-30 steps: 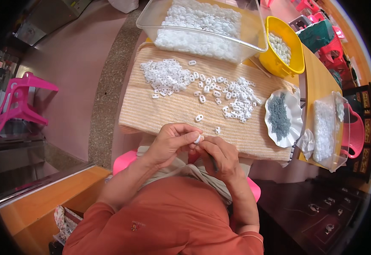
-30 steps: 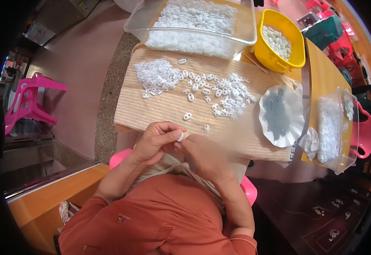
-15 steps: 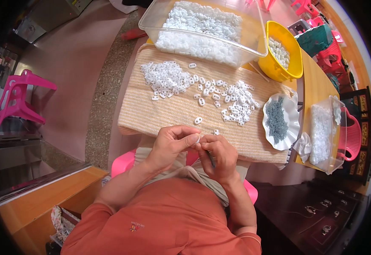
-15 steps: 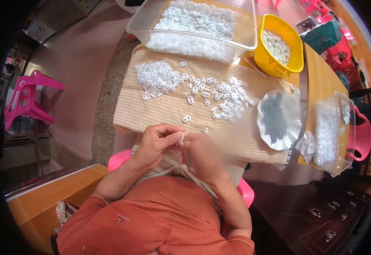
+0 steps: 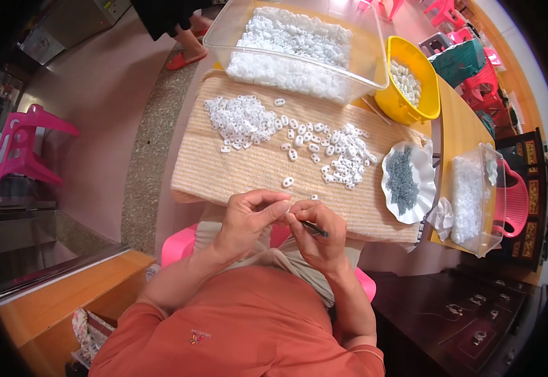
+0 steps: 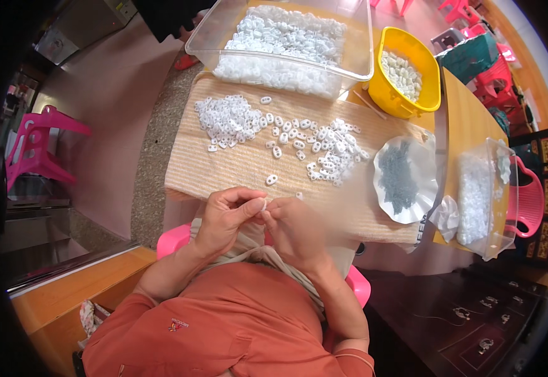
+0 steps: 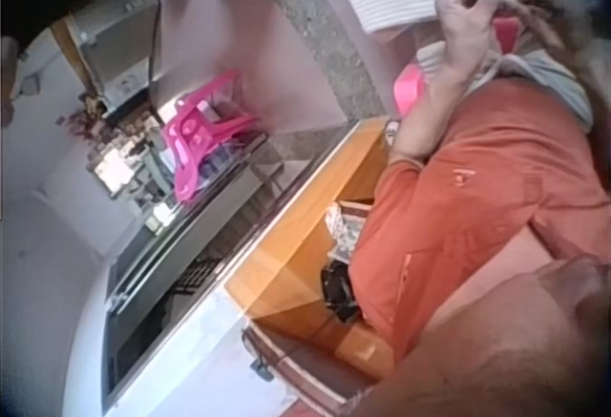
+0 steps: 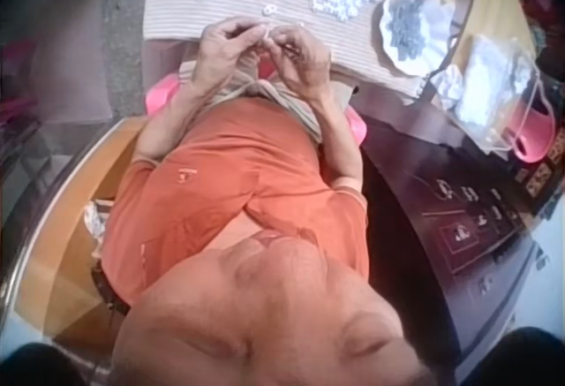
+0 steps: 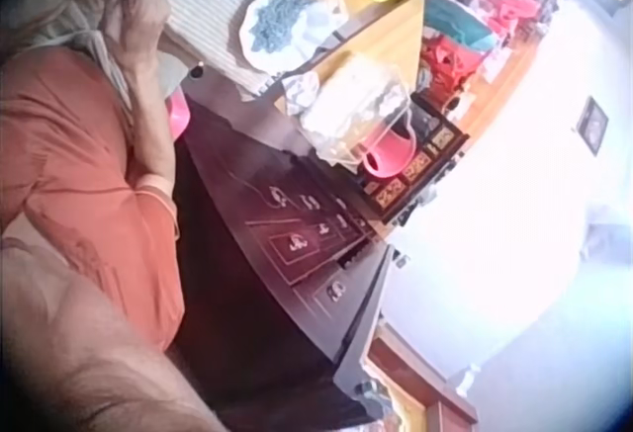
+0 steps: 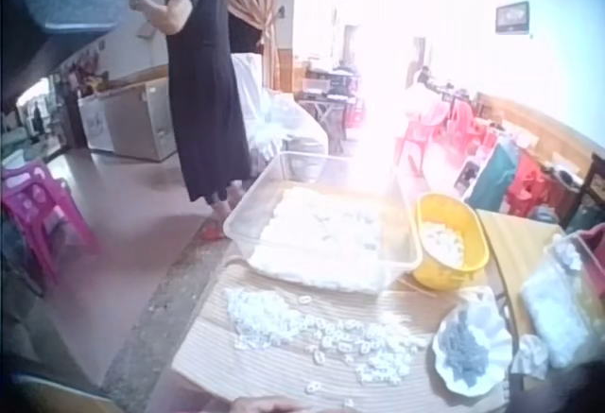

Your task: The recorder is sitting at a workbench assembling small white plastic components by hand and using a small hand tool.

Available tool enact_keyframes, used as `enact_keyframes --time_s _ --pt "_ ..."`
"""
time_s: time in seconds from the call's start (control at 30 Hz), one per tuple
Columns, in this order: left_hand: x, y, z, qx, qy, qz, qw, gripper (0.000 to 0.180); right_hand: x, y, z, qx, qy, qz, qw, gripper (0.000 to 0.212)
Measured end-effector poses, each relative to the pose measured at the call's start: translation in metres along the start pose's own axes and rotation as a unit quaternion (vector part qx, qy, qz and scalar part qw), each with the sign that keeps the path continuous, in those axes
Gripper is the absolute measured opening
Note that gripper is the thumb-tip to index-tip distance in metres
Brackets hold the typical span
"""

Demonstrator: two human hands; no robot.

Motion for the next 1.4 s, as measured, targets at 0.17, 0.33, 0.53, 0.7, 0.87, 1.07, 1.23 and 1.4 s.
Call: enact_keyframes --time_s 0.17,0.33,0.53,0.7,0.87,1.07,1.23,1.4 --pt "-0.002 -0.002 -0.002 0.030 0.000 0.018 0.999 0.017 0.001 0.001 -0.001 0.054 -0.013 0.000 0.998 0.012" --pt "0.000 -0.002 0.001 0.067 -0.019 0.045 0.997 0.016 0.000 -0.001 -0.009 0.028 -0.032 -0.003 0.999 0.011" --pt "-0.004 -0.002 0.006 0.071 -0.015 0.027 0.997 0.015 -0.004 -0.002 -0.016 0.007 -0.054 -0.005 0.999 0.012" --pt "-0.006 -0.005 0.008 0.098 -0.035 0.023 0.994 0.014 -0.006 -0.010 -0.022 -0.008 -0.081 0.003 0.997 0.013" --pt "-0.009 -0.003 0.009 0.128 -0.057 0.013 0.990 0.013 -0.006 -0.016 -0.028 -0.059 -0.101 -0.024 0.993 0.018" --pt "0.002 0.020 -0.011 0.085 0.048 0.085 0.992 0.016 -0.021 -0.004 -0.092 -0.191 -0.011 0.037 0.981 0.010" --pt "0.003 0.016 -0.012 0.053 0.060 0.086 0.993 0.018 -0.013 0.021 -0.154 -0.354 0.124 0.125 0.918 0.016" --pt "0.002 0.015 -0.013 0.055 0.059 0.088 0.993 0.019 -0.012 0.057 -0.186 -0.347 0.162 0.180 0.906 0.009"
Point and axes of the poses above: each hand's wrist, its own x-axis towards the middle knuckle, its own z-axis out of the palm, y = z × x, the point moved 3 cm from there along x, towards the middle knuckle, and after that the axes turned 10 degrees about -y, right-handed, at the moved point
